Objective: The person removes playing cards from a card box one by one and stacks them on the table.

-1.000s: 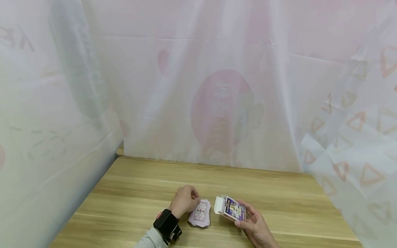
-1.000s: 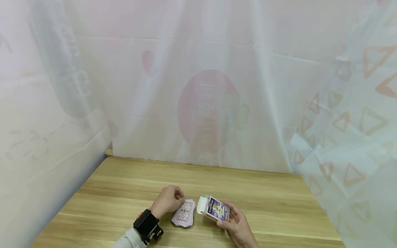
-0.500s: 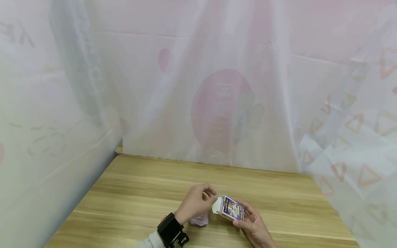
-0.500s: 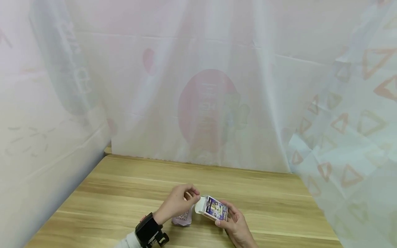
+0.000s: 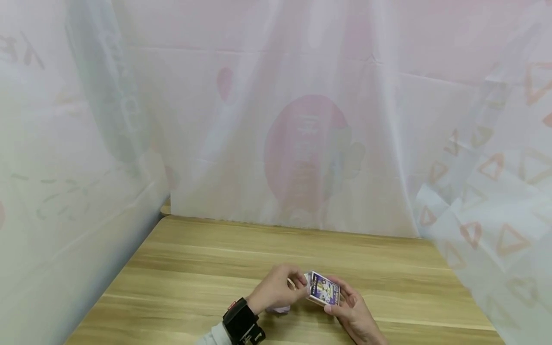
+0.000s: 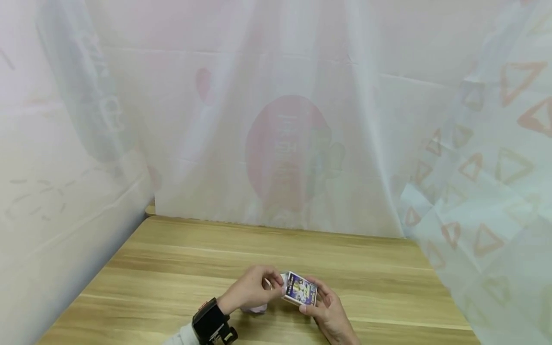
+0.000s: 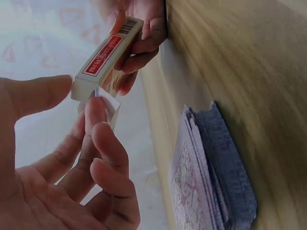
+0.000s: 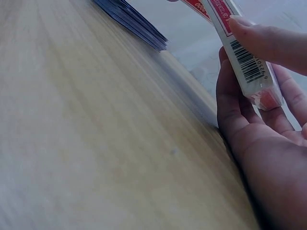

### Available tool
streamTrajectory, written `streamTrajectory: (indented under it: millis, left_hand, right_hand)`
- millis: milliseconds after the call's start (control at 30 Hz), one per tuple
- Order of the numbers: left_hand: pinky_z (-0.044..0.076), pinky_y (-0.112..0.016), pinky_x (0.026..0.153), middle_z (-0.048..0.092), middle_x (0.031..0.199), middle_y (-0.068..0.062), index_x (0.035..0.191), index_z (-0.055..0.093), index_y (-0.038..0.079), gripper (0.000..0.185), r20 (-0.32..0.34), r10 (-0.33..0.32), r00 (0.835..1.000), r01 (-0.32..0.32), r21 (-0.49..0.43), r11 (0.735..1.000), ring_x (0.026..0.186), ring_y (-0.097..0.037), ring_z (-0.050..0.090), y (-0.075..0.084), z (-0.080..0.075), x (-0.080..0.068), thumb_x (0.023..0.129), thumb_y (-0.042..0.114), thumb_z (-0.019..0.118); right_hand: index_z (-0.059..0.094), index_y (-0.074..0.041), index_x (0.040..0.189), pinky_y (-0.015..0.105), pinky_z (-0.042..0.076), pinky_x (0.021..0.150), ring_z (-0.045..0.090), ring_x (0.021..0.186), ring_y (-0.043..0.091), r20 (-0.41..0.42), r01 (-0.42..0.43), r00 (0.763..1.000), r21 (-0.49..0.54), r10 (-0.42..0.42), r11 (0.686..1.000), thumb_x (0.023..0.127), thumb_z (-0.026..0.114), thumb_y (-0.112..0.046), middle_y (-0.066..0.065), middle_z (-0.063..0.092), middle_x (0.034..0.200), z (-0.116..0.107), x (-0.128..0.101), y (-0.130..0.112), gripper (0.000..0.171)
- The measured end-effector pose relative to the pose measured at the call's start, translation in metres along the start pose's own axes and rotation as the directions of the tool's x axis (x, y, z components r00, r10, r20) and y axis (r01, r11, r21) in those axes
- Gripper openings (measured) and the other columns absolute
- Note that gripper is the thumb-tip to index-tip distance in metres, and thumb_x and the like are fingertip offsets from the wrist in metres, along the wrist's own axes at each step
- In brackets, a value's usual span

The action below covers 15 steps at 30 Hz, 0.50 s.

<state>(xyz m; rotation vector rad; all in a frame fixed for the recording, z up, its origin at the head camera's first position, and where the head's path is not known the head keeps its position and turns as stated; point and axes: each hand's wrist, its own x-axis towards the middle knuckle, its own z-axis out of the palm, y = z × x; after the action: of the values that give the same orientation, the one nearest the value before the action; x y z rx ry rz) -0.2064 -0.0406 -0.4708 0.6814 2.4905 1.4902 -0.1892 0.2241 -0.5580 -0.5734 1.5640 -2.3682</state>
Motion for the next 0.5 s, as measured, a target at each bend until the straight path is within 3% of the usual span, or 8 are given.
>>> streamTrajectory:
  millis: [167, 500]
  left_hand:
    - [0.054, -0.025, 0.07, 0.071, 0.088, 0.006, 0.092, 0.075, 0.016, 0.01, -0.019, 0.001, 1.0, -0.001, 0.006, 1.0, 0.08, -0.008, 0.064, -0.0005, 0.0013, 0.001, 0.097, 0.024, 0.077]
    - [0.052, -0.022, 0.066, 0.069, 0.079, 0.004, 0.087, 0.071, 0.011, 0.01, 0.031, -0.02, 0.999, 0.021, -0.027, 0.999, 0.073, -0.009, 0.064, -0.0026, 0.0004, -0.0014, 0.085, 0.011, 0.08]
  right_hand:
    - [0.039, 0.005, 0.157, 0.03, 0.053, 0.109, 0.062, 0.129, 0.014, 0.005, 0.008, 1.0, -0.002, -0.008, 1.0, 0.087, 0.062, 0.022, -0.002, 0.054, 0.148, 0.0003, 0.0012, -0.001, 0.076]
    - [0.044, 0.001, 0.155, 0.031, 0.053, 0.11, 0.062, 0.13, 0.014, 0.051, 0.03, 0.998, 0.027, -0.031, 0.999, 0.087, 0.061, 0.023, -0.001, 0.054, 0.147, 0.0016, -0.0009, -0.0018, 0.074]
